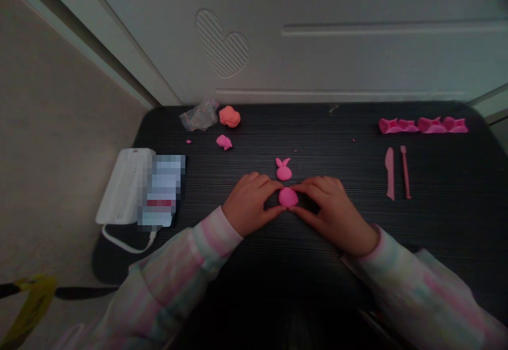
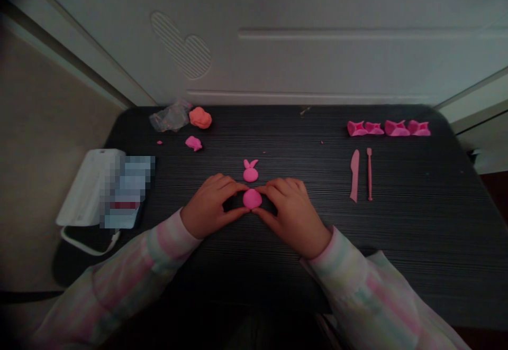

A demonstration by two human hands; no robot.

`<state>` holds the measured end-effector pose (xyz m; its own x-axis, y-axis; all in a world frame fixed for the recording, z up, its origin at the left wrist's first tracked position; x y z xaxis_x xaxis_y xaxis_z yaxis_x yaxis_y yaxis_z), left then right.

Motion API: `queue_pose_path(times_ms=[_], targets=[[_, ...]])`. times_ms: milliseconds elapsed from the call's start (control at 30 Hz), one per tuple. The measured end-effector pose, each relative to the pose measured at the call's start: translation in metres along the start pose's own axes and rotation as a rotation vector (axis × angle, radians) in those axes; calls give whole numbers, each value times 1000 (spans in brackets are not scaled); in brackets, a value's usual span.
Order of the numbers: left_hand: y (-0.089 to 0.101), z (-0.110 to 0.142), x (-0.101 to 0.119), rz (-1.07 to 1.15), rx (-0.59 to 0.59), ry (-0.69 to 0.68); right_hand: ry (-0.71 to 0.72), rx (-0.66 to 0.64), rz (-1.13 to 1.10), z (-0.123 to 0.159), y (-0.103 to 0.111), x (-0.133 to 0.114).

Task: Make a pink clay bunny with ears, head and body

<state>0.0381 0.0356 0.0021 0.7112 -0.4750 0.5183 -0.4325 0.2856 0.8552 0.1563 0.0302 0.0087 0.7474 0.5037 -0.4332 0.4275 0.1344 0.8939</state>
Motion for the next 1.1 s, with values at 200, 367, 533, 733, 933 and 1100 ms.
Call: queue_pose_path(times_ms=[200,367,533,733,933,1100], targets=[[-1,0,0,-2,-9,6,0,22,2,1,1,0],[-2,-1,1,-11,-5,2,8,-14,23,1,1,-3],[-1,0,1,-24,7,3,17,7,23,2,2,-2],[0,1,3,-26,-1,-18,45,2,58,2,4,-6],[1,1,4,30,47,-49,47,16,19,2,6,-8],[5,2,9,96,145,-126,49,15,-42,3,7,-8]])
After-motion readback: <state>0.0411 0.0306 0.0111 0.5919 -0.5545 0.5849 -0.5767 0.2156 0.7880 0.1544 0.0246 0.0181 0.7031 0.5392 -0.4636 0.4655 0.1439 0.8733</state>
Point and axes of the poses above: each hand's wrist, its own z-axis away from the middle knuckle, its own y-axis out of the back of the hand, x = y × z, the point moved 7 cm from there along -z, towards the middle knuckle, and after that the axes turned 2 degrees about z, right-handed, at the moved point
